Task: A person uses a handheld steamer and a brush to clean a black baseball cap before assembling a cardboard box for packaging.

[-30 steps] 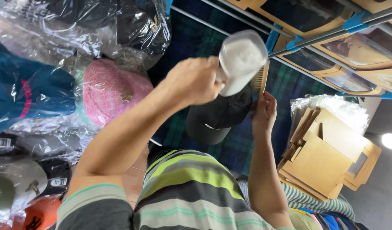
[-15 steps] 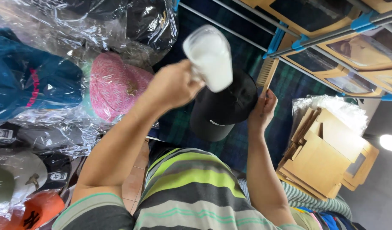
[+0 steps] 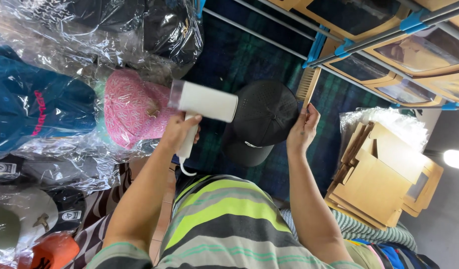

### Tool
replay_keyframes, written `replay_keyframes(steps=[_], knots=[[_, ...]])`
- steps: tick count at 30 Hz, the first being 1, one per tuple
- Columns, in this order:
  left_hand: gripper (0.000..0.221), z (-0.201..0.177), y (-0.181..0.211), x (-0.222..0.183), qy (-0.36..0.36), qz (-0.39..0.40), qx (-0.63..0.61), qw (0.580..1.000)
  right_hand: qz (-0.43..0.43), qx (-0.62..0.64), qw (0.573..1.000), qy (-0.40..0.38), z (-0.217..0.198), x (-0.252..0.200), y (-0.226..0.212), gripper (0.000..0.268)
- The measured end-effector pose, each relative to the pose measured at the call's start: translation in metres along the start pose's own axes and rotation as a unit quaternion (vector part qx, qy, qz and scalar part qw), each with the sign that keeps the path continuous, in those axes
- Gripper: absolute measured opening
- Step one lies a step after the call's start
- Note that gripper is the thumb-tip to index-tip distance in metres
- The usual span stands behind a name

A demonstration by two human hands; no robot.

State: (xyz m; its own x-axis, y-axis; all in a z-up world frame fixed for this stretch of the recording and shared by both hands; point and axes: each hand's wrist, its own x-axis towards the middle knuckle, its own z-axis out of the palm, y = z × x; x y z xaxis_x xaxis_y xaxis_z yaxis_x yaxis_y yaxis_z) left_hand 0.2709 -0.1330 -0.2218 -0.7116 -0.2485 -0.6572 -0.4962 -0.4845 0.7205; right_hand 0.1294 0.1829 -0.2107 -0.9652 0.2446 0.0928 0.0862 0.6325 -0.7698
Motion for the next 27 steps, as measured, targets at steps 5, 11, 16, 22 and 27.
replay_keyframes(steps=[5, 11, 16, 22, 27], knots=[[0.039, -0.006, -0.003, 0.049, -0.008, -0.015, 0.024, 1.0, -0.015, -0.017, 1.0, -0.013, -0.005, -0.001, -0.006, 0.025], [0.04, -0.008, 0.001, 0.014, 0.032, 0.014, 0.097, 0.995, -0.216, -0.062, 0.971, -0.078, -0.064, 0.026, -0.029, 0.026], [0.04, 0.007, 0.02, -0.044, 0.104, 0.041, 0.11, 0.988, -0.417, -0.2, 0.842, -0.277, -0.087, 0.011, -0.153, 0.026], [0.031, 0.019, 0.041, -0.092, 0.206, 0.086, 0.204, 0.953, -0.393, -0.373, 0.735, -0.407, 0.038, 0.096, -0.189, 0.024], [0.028, 0.013, 0.049, -0.117, 0.213, 0.052, 0.177, 0.959, -0.185, -0.488, 0.707, -0.478, 0.049, 0.133, -0.175, 0.03]])
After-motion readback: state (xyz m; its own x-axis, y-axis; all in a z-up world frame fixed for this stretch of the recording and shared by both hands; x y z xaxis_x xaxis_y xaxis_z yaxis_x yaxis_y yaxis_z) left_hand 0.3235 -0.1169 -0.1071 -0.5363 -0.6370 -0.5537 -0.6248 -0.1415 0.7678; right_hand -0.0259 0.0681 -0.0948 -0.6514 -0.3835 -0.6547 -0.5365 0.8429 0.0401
